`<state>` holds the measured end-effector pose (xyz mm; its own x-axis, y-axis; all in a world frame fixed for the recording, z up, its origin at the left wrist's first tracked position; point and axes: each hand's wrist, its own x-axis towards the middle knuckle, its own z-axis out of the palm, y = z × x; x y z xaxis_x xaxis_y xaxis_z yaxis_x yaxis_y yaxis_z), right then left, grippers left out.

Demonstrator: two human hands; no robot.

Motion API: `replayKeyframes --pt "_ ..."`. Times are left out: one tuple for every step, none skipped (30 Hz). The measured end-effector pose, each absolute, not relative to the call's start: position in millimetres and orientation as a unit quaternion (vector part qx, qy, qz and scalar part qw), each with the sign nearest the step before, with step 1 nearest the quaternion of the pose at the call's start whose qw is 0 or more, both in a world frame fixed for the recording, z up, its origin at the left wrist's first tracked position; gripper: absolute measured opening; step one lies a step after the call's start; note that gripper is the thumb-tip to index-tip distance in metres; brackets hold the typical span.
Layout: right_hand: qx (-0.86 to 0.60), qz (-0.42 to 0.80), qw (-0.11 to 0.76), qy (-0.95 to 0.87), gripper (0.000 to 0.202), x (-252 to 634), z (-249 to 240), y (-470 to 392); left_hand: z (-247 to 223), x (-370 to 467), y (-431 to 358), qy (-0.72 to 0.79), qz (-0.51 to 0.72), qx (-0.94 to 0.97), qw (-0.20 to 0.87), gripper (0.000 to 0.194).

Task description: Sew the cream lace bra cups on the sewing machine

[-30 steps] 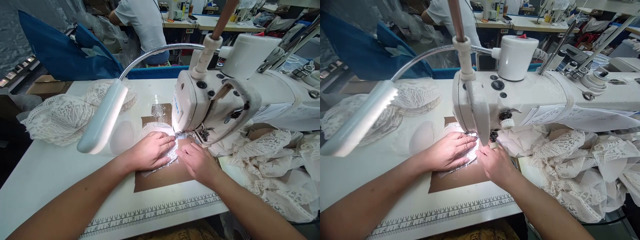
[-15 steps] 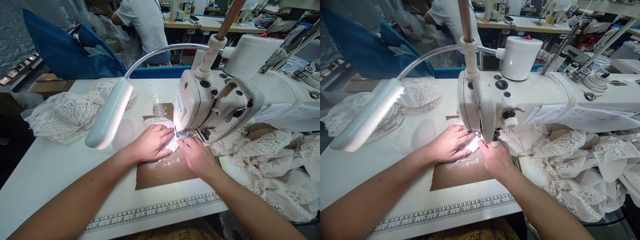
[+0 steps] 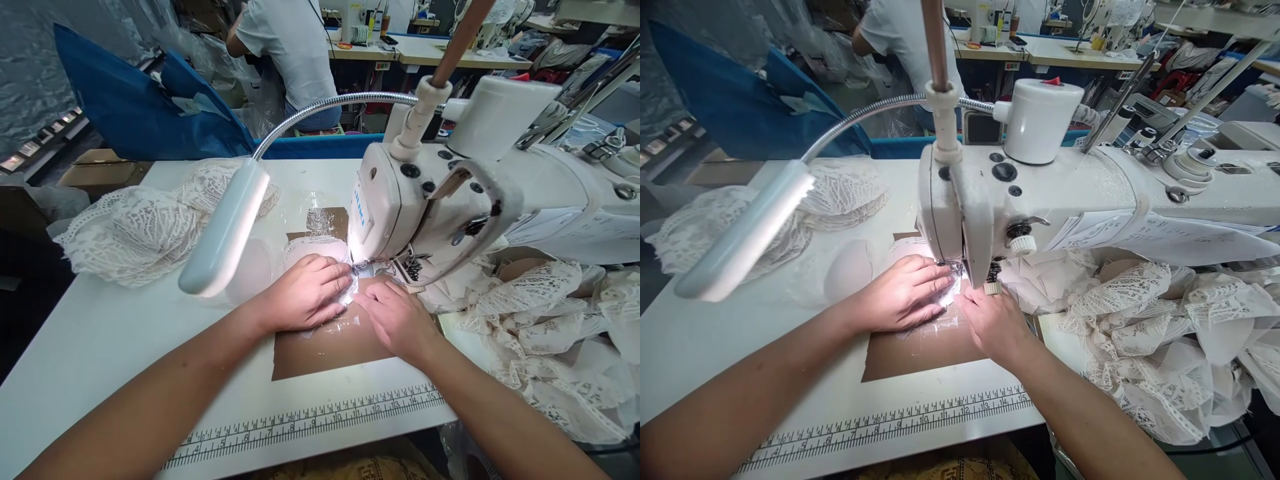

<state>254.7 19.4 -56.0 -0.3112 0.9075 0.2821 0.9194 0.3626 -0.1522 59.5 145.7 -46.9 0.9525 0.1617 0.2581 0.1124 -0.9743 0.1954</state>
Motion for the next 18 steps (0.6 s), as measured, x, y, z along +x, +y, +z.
replayKeyframes --pt "-0.563 -0.019 0.158 -0.811 0.032 255 -56 19 -47 60 145 0.06 0.135 0.984 0.095 0.04" --pt "-0.561 -0.02 0.157 -0.812 0.031 255 -57 19 -47 60 144 0.051 0.13 0.985 0.099 0.039" --pt "-0.561 -0.02 0.158 -0.812 0.03 256 -57 18 -47 60 143 0.046 0.123 0.986 0.103 0.038" --pt "-0.56 -0.02 0.161 -0.813 0.03 256 -57 17 -47 60 142 0.044 0.117 0.987 0.105 0.038" --pt "-0.56 -0.02 0.163 -0.812 0.03 256 -58 17 -47 60 141 0.046 0.112 0.987 0.106 0.037" --pt "-0.56 -0.019 0.165 -0.812 0.03 256 -58 16 -47 60 140 0.051 0.108 0.987 0.107 0.037" --pt "-0.561 -0.018 0.167 -0.81 0.03 256 -58 16 -46 60 139 0.058 0.105 0.987 0.108 0.037" --pt "-0.563 -0.018 0.169 -0.809 0.03 256 -58 15 -46 60 138 0.065 0.102 0.987 0.108 0.037" --pt "-0.564 -0.017 0.169 -0.808 0.031 256 -58 15 -45 60 137 0.072 0.1 0.986 0.108 0.037" --pt "-0.566 -0.017 0.169 -0.806 0.031 255 -58 14 -45 60 136 0.077 0.099 0.986 0.108 0.038" --pt "-0.569 -0.017 0.169 -0.805 0.031 255 -58 14 -44 60 135 0.08 0.096 0.986 0.108 0.038" --pt "-0.571 -0.016 0.168 -0.804 0.031 255 -58 14 -44 60 135 0.082 0.095 0.986 0.107 0.038" --pt "-0.573 -0.014 0.166 -0.802 0.031 255 -58 14 -44 60 135 0.084 0.094 0.986 0.106 0.038" --pt "-0.576 -0.014 0.164 -0.8 0.032 254 -58 15 -43 60 135 0.087 0.093 0.986 0.105 0.039" --pt "-0.581 -0.015 0.162 -0.798 0.032 254 -58 16 -43 60 135 0.09 0.092 0.986 0.104 0.039" --pt "-0.585 -0.016 0.158 -0.795 0.032 254 -58 17 -43 60 135 0.095 0.092 0.986 0.101 0.04" --pt "-0.591 -0.017 0.153 -0.792 0.033 253 -58 18 -43 60 136 0.1 0.093 0.986 0.097 0.04" --pt "-0.597 -0.018 0.146 -0.789 0.034 253 -58 19 -43 60 137 0.105 0.096 0.986 0.093 0.04"
